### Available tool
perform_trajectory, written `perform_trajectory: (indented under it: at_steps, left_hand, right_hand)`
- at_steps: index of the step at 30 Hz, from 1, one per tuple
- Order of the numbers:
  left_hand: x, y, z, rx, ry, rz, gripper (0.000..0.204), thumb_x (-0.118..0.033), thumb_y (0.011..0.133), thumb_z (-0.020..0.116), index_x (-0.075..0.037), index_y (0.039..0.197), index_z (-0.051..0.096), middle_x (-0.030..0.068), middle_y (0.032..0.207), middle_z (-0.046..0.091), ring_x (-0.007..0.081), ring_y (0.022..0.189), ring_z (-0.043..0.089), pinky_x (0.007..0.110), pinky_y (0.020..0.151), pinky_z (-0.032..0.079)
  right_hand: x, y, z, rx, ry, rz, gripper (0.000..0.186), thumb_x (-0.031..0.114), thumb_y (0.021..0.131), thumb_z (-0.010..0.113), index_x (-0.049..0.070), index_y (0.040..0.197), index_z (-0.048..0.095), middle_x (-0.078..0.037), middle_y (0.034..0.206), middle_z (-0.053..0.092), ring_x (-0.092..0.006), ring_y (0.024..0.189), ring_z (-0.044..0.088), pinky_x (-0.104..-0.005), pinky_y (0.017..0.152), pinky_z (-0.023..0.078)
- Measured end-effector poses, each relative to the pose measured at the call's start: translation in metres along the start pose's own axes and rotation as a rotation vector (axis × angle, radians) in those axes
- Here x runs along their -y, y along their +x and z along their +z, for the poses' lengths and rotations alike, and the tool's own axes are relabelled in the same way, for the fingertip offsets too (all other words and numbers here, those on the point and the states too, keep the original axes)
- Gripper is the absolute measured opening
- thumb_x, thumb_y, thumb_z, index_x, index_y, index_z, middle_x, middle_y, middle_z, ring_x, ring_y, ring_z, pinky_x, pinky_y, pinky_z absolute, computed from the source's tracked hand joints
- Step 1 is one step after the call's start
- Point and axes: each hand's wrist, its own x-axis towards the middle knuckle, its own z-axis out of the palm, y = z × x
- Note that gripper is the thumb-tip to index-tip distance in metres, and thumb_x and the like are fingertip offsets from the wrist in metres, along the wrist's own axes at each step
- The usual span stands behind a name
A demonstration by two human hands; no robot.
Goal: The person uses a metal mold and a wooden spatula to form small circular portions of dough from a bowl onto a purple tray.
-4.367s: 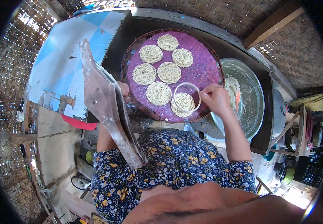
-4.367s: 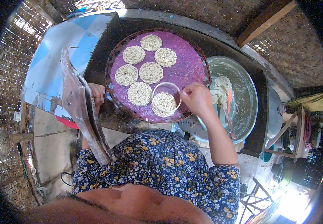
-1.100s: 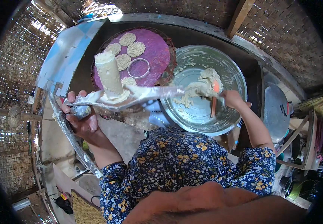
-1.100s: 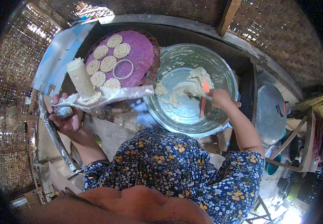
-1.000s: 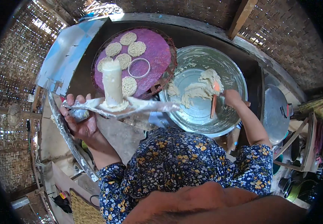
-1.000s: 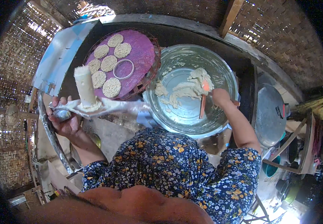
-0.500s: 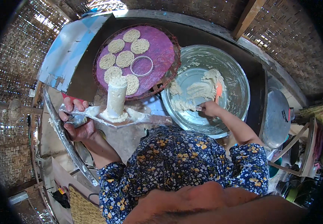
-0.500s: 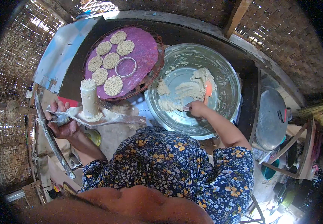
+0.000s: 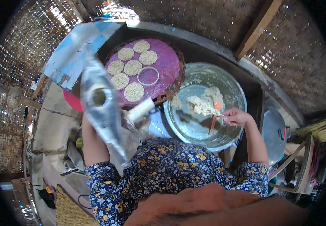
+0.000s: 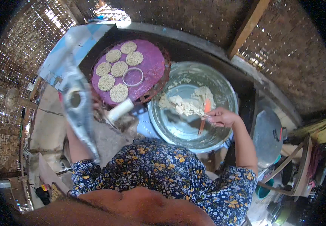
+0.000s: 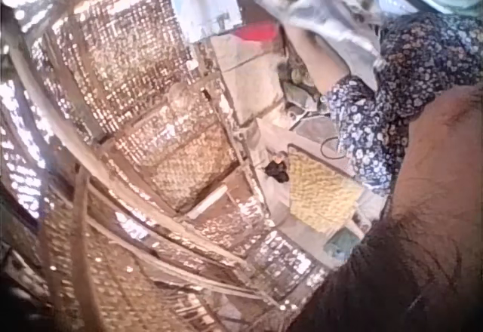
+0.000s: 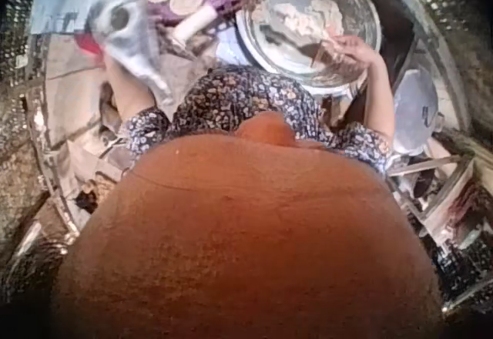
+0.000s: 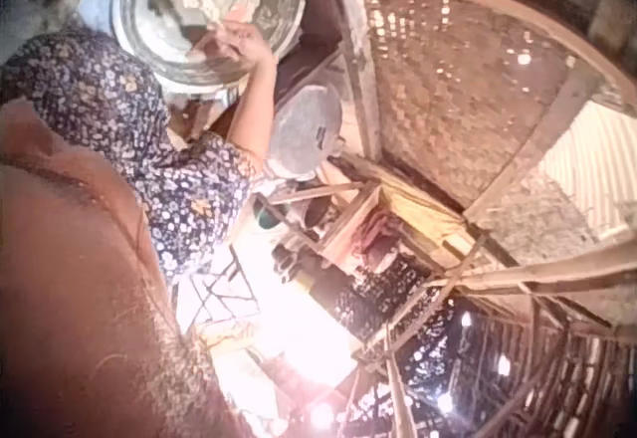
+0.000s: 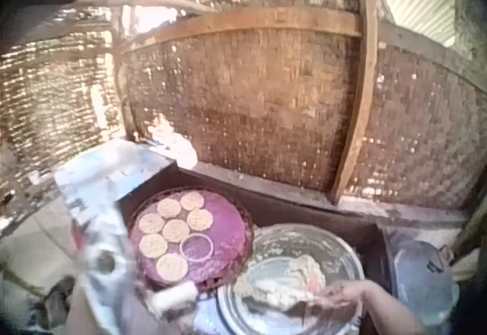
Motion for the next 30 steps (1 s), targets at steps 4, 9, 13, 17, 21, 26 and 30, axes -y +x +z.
perform_trajectory:
  at_steps: [4, 9, 13, 17, 21, 26, 30]
  left_hand:
    - [-0.004, 0.024, 0.085, 0.427, 0.686, 0.252, 0.042, -0.018, 0.06, 0.069, -0.004, 0.097, 0.055, 0.0092, 0.09, 0.06, 0.0182, 0.082, 0.057, 0.031, 0.076, 0.045]
    - [0.023, 0.045, 0.136, 0.695, 1.062, 0.398, 0.041, -0.035, 0.064, 0.06, -0.004, 0.09, 0.058, 0.0207, 0.087, 0.059, 0.0365, 0.081, 0.056, 0.041, 0.071, 0.045]
    - [0.03, 0.047, 0.148, 0.69, 1.079, 0.503, 0.042, -0.035, 0.062, 0.06, -0.002, 0.088, 0.059, 0.022, 0.085, 0.059, 0.0369, 0.079, 0.056, 0.043, 0.071, 0.045]
    - [0.044, 0.056, 0.14, 0.675, 1.212, 0.466, 0.04, -0.035, 0.061, 0.06, -0.001, 0.083, 0.061, 0.0225, 0.081, 0.059, 0.0374, 0.077, 0.057, 0.044, 0.069, 0.045]
    - [0.048, 0.061, 0.147, 0.572, 1.24, 0.419, 0.039, -0.034, 0.06, 0.061, 0.0, 0.079, 0.061, 0.0228, 0.08, 0.059, 0.0379, 0.077, 0.057, 0.044, 0.07, 0.045]
    - [0.073, 0.09, 0.147, 0.617, 1.23, 0.238, 0.038, -0.033, 0.066, 0.057, -0.001, 0.087, 0.059, 0.0224, 0.088, 0.059, 0.0371, 0.084, 0.056, 0.039, 0.073, 0.044]
    - [0.1, 0.121, 0.119, 0.489, 0.965, 0.325, 0.035, -0.03, 0.059, 0.061, 0.0, 0.075, 0.062, 0.023, 0.078, 0.059, 0.0358, 0.074, 0.059, 0.042, 0.065, 0.046]
  right_hand:
    - [0.038, -0.032, 0.01, -0.03, 0.242, -0.131, 0.039, 0.038, 0.078, 0.058, -0.001, 0.074, 0.058, -0.001, 0.047, 0.041, -0.0063, 0.038, 0.033, -0.0215, 0.035, 0.022]
    - [0.08, -0.039, 0.024, 0.031, 0.096, -0.162, 0.048, 0.043, 0.078, 0.054, -0.002, 0.062, 0.054, -0.004, 0.049, 0.045, -0.0102, 0.037, 0.036, -0.0244, 0.037, 0.029]
    - [0.121, -0.052, 0.015, -0.113, -0.711, -0.316, 0.043, 0.04, 0.084, 0.046, 0.0, 0.077, 0.06, -0.005, 0.054, 0.048, -0.0104, 0.049, 0.043, -0.0281, 0.045, 0.034]
    - [0.172, -0.06, 0.068, -0.588, -1.437, -0.648, 0.025, 0.027, 0.077, 0.055, 0.005, 0.087, 0.062, -0.009, 0.065, 0.054, -0.0212, 0.06, 0.055, -0.0335, 0.052, 0.041]
    - [0.183, -0.039, 0.119, -0.841, -1.877, -0.774, 0.019, 0.016, 0.069, 0.054, 0.006, 0.085, 0.058, -0.005, 0.064, 0.05, -0.0207, 0.061, 0.052, -0.0314, 0.054, 0.041]
    - [0.151, -0.024, 0.126, -0.987, -2.146, -0.981, 0.017, 0.012, 0.068, 0.051, 0.007, 0.083, 0.053, -0.003, 0.068, 0.05, -0.0175, 0.062, 0.05, -0.0294, 0.054, 0.039]
    - [0.159, -0.069, 0.102, -1.159, -1.634, -0.922, 0.008, 0.015, 0.067, 0.06, 0.011, 0.073, 0.057, -0.003, 0.059, 0.05, -0.0217, 0.055, 0.052, -0.0328, 0.049, 0.041]
